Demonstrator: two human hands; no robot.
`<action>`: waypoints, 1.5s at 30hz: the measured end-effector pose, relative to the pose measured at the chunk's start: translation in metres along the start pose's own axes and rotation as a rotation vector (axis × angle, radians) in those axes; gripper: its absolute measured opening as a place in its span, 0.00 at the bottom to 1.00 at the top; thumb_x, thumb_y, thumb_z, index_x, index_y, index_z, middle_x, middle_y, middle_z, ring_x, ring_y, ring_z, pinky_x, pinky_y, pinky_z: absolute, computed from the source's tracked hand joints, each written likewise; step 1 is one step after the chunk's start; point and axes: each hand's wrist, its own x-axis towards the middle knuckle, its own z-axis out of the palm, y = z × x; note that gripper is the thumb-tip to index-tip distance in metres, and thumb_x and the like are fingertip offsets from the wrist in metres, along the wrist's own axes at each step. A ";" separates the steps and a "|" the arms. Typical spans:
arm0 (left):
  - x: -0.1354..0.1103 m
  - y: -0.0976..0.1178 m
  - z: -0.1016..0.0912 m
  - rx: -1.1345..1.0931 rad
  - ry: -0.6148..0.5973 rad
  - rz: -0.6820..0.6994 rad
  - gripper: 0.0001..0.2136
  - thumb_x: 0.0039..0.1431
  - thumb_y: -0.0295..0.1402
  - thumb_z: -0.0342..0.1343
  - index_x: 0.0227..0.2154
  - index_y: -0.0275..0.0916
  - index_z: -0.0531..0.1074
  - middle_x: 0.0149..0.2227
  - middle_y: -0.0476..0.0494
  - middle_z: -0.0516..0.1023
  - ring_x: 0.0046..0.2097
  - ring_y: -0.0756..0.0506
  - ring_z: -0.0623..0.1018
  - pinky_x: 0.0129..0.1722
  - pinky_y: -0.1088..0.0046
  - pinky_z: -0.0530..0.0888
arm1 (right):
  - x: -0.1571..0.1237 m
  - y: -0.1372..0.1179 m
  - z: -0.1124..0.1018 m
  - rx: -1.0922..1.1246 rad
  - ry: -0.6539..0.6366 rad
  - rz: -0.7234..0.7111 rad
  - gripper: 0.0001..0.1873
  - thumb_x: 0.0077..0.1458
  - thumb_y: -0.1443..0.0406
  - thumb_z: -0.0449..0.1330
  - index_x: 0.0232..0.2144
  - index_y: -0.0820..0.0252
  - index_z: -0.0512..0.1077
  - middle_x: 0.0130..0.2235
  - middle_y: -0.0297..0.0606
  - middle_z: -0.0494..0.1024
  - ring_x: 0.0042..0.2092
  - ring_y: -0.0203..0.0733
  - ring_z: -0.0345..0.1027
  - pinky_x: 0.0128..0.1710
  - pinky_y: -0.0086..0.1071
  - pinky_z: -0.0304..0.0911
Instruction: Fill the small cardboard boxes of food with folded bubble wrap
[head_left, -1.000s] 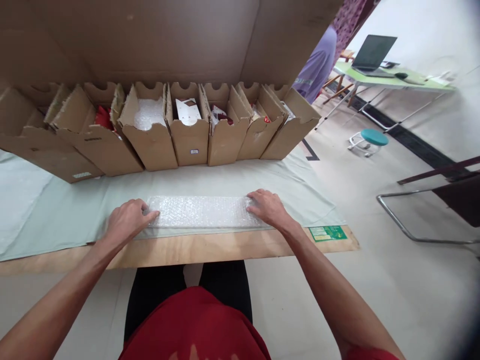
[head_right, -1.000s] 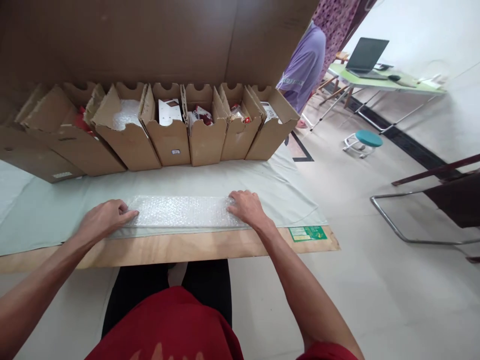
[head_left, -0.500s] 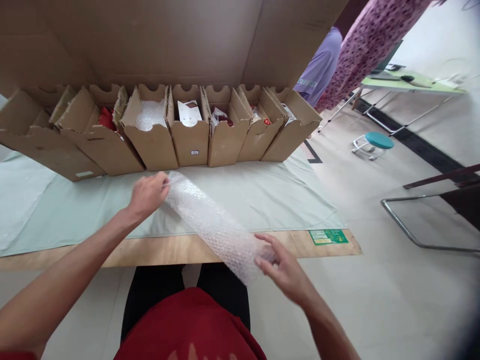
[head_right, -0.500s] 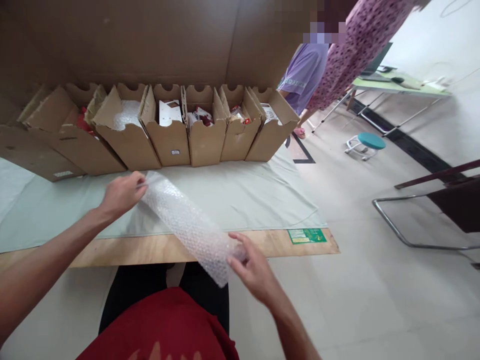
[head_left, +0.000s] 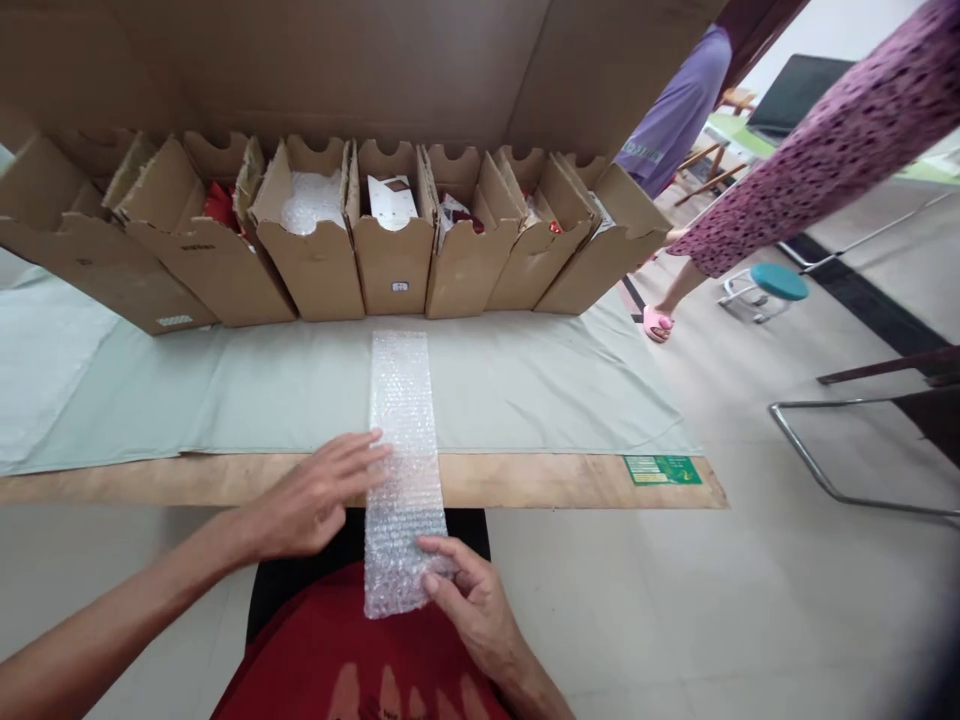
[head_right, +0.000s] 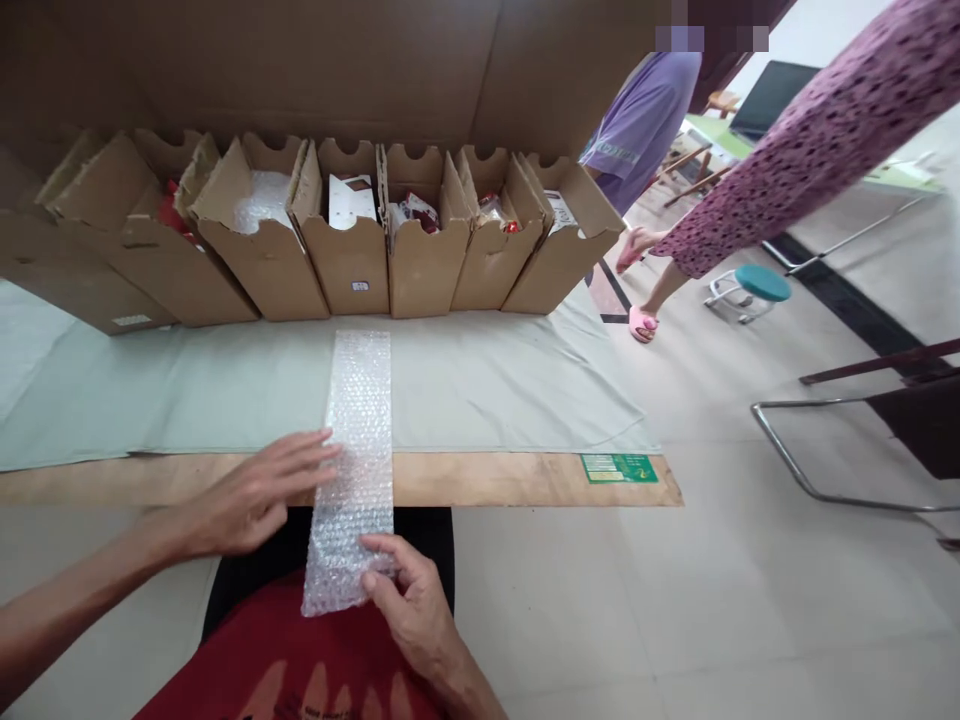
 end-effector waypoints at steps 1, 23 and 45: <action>-0.013 0.009 0.005 -0.022 -0.043 0.009 0.42 0.47 0.17 0.48 0.68 0.47 0.62 0.72 0.47 0.61 0.75 0.40 0.55 0.72 0.49 0.59 | -0.001 -0.006 -0.003 0.027 -0.005 0.032 0.22 0.57 0.50 0.68 0.48 0.56 0.79 0.31 0.33 0.77 0.29 0.35 0.65 0.32 0.31 0.60; 0.035 0.015 0.059 0.276 0.648 -0.504 0.21 0.67 0.34 0.57 0.61 0.36 0.65 0.50 0.32 0.75 0.46 0.39 0.77 0.45 0.62 0.78 | 0.130 -0.082 0.005 0.252 -0.023 -0.082 0.50 0.55 0.58 0.69 0.71 0.44 0.47 0.59 0.43 0.75 0.55 0.49 0.75 0.46 0.41 0.75; 0.029 0.006 0.019 -0.256 0.347 -0.656 0.10 0.66 0.35 0.52 0.39 0.40 0.78 0.29 0.48 0.80 0.32 0.45 0.78 0.33 0.69 0.71 | 0.102 -0.089 -0.018 -1.039 0.284 -0.846 0.16 0.67 0.60 0.59 0.55 0.55 0.70 0.49 0.44 0.81 0.48 0.49 0.76 0.48 0.44 0.69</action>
